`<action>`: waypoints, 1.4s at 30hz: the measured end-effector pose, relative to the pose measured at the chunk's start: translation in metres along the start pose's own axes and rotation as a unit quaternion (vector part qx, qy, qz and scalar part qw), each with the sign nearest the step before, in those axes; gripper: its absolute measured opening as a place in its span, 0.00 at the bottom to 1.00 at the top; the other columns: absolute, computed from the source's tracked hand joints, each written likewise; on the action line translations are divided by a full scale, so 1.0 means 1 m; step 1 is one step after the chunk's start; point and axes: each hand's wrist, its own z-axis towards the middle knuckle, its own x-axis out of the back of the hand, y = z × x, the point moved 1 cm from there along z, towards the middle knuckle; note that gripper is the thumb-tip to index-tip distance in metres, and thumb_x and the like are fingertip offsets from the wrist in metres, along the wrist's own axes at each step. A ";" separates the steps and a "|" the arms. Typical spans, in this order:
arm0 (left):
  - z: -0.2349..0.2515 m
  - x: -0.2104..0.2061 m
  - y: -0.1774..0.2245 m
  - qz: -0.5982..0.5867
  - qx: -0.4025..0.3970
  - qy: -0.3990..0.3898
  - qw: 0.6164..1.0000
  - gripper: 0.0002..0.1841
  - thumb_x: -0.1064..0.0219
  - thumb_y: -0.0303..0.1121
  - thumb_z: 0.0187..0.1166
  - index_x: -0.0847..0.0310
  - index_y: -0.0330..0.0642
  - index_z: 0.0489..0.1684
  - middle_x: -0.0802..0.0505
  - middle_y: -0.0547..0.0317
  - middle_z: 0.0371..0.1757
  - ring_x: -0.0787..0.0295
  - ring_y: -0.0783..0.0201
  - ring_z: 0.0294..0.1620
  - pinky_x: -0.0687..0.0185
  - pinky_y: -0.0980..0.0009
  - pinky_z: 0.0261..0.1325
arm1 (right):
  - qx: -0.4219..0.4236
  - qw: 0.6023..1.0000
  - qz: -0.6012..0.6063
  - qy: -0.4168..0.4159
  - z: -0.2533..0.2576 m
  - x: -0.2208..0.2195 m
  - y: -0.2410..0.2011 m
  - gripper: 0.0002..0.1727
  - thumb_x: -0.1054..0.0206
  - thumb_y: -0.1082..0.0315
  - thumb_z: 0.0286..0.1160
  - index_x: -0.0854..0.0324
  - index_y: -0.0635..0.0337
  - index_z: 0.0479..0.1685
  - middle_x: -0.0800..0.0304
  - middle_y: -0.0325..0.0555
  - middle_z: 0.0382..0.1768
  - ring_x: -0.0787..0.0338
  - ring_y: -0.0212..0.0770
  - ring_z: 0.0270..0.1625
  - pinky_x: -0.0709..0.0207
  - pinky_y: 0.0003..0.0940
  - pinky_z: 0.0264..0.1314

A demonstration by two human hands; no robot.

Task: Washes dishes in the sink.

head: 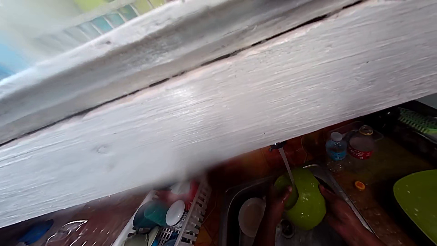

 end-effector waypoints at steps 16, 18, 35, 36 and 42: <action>-0.008 -0.008 -0.030 -0.028 0.022 0.092 0.995 0.30 0.67 0.45 0.97 0.29 0.34 0.80 0.24 0.36 0.81 0.30 0.50 0.84 0.39 0.52 0.87 | 0.037 0.987 -0.145 -0.063 -0.011 -0.005 0.009 0.15 0.46 0.66 0.90 0.16 0.62 0.39 0.07 0.46 0.32 0.07 0.37 0.35 0.10 0.36 0.42; -0.011 -0.012 -0.030 -0.094 0.101 0.090 0.986 0.33 0.67 0.51 0.96 0.32 0.35 0.83 0.26 0.37 0.83 0.32 0.48 0.85 0.39 0.48 0.86 | 0.057 0.981 -0.174 -0.064 -0.010 -0.002 0.010 0.16 0.45 0.66 0.89 0.16 0.60 0.35 0.09 0.43 0.29 0.08 0.35 0.33 0.11 0.34 0.40; -0.022 0.038 -0.022 -0.259 0.289 -0.160 0.908 0.41 0.62 0.72 0.83 0.24 0.45 0.71 0.09 0.40 0.59 0.10 0.45 0.56 0.12 0.48 0.53 | 0.364 0.451 -0.669 -0.465 -0.032 0.017 -0.025 0.18 0.37 0.59 0.85 0.09 0.63 0.33 0.06 0.54 0.32 0.04 0.56 0.42 0.12 0.56 0.51; -0.024 0.042 -0.021 -0.242 0.301 -0.158 0.909 0.37 0.59 0.67 0.87 0.27 0.43 0.74 0.11 0.39 0.61 0.11 0.44 0.58 0.14 0.47 0.57 | 0.362 0.432 -0.683 -0.465 -0.031 0.019 -0.026 0.17 0.36 0.60 0.85 0.08 0.63 0.34 0.05 0.55 0.33 0.04 0.56 0.43 0.12 0.57 0.51; -0.043 0.042 -0.032 -0.264 0.267 -0.104 0.921 0.19 0.50 0.38 0.89 0.31 0.41 0.73 0.09 0.44 0.56 0.09 0.51 0.53 0.12 0.54 0.53 | 0.214 0.442 -0.702 -0.515 0.004 0.035 -0.022 0.19 0.36 0.55 0.86 0.06 0.61 0.40 0.04 0.53 0.43 0.07 0.55 0.55 0.22 0.56 0.70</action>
